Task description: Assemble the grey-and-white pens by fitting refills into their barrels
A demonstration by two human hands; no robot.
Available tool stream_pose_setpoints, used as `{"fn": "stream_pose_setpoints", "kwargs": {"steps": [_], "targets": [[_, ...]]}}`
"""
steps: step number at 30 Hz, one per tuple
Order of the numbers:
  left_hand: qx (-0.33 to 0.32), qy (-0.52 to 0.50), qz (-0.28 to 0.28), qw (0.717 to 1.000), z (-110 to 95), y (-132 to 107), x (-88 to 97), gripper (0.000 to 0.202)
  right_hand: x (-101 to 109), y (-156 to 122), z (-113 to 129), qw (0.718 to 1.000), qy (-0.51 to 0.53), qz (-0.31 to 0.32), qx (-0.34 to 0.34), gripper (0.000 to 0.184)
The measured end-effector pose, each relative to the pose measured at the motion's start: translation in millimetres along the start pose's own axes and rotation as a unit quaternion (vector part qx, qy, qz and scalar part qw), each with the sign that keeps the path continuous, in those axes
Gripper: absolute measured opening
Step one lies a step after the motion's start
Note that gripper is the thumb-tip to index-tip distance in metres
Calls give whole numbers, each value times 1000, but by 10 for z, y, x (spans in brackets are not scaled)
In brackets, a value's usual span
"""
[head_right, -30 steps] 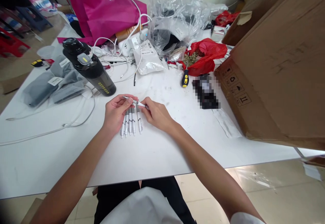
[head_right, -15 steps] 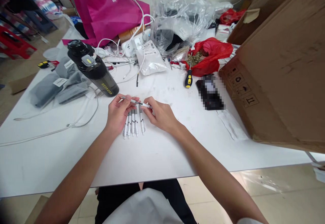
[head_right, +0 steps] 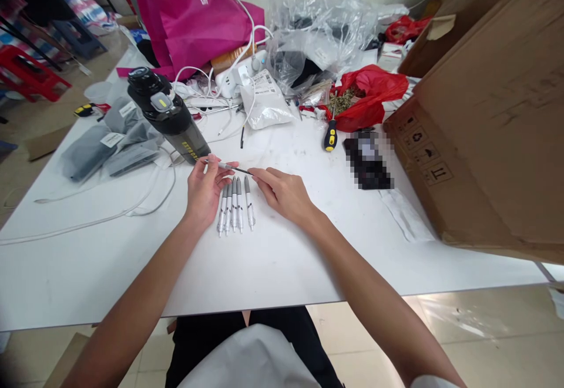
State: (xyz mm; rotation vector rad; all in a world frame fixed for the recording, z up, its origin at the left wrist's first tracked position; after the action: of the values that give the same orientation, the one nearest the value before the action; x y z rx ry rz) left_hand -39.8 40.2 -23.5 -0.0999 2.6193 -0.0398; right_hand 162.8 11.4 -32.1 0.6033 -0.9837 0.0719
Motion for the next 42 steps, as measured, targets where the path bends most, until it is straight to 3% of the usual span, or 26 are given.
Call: {"fn": "stream_pose_setpoints", "kwargs": {"steps": [6, 16, 30, 36, 42], "targets": [[0, -6, 17, 1000, -8, -12, -17, 53, -14, -9, -34, 1000, -7, 9, 12, 41], [-20, -15, -2, 1000, 13, 25, 36, 51, 5, 6, 6, 1000, -16, -17, -19, 31], [-17, 0, -4, 1000, 15, 18, 30, 51, 19, 15, 9, 1000, -8, -12, -25, 33], [-1, 32, 56, 998, 39, -55, -28, 46, 2, -1, 29, 1000, -5, 7, -15, 29], [-14, 80, 121, 989, 74, -95, -42, 35, -85, -42, 6, 997, 33, 34, -54, 23]]}}
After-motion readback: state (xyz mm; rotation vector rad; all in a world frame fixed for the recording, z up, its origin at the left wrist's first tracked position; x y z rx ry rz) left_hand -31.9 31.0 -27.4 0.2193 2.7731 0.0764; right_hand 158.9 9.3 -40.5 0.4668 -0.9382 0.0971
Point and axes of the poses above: each hand's wrist, its own y-axis towards the middle knuckle, its own x-axis out of the back of the hand, z = x × y, the point moved 1 cm from there along y, towards the middle knuckle, and after that the axes turned 9 degrees about -y, right-handed, at the moved point
